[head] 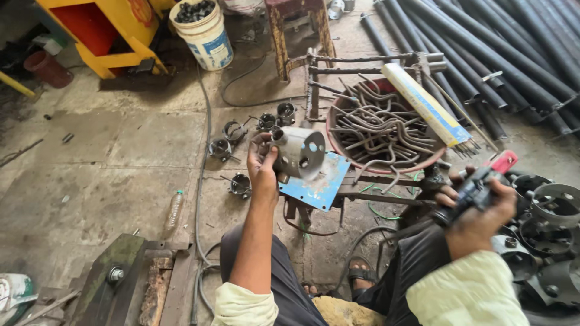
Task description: The person places a circular metal component onto a jig, uses a handheld electrode holder to perform spot welds to secure the part, and then removes the welded piece to repeat the process with another component.
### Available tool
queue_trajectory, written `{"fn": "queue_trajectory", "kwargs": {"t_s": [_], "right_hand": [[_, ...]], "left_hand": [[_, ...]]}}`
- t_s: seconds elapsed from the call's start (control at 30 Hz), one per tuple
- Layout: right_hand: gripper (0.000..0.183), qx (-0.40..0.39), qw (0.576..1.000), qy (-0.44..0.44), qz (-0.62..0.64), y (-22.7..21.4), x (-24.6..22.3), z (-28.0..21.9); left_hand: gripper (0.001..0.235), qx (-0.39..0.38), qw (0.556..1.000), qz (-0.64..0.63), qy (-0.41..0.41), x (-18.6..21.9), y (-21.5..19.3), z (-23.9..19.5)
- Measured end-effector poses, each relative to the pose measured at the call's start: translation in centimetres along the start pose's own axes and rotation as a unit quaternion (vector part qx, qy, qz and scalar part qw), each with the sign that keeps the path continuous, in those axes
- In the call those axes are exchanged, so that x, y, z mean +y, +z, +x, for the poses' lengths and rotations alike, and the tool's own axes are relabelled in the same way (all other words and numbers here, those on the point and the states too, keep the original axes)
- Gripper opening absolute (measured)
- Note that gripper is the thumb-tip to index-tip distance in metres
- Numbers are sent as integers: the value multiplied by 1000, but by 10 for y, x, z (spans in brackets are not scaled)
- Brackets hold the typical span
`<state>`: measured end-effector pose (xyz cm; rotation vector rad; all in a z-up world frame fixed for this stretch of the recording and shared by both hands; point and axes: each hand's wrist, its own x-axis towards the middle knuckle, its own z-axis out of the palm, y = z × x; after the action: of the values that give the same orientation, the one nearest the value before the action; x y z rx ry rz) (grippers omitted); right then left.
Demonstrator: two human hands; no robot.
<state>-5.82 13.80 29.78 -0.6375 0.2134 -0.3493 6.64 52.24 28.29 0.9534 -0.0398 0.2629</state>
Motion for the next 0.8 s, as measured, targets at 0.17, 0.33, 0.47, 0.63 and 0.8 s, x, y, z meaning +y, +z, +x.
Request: {"fn": "queue_trajectory", "kwargs": {"t_s": [0.17, 0.33, 0.47, 0.63, 0.8], "right_hand": [[69, 53, 987, 87, -125, -43, -29, -27], [58, 182, 910, 89, -363, -160, -32, -28], [62, 210, 842, 264, -420, -213, -22, -29], [61, 183, 723, 248, -619, -198, -56, -24], [53, 78, 472, 29, -878, -95, -86, -19]], "left_hand": [[44, -58, 997, 26, 30, 12, -25, -19], [50, -63, 987, 141, 51, 19, -32, -29], [47, -54, 988, 139, 30, 30, -44, -34], [38, -23, 996, 85, 25, 33, -52, -30], [32, 6, 999, 33, 7, 30, -55, -22]]}}
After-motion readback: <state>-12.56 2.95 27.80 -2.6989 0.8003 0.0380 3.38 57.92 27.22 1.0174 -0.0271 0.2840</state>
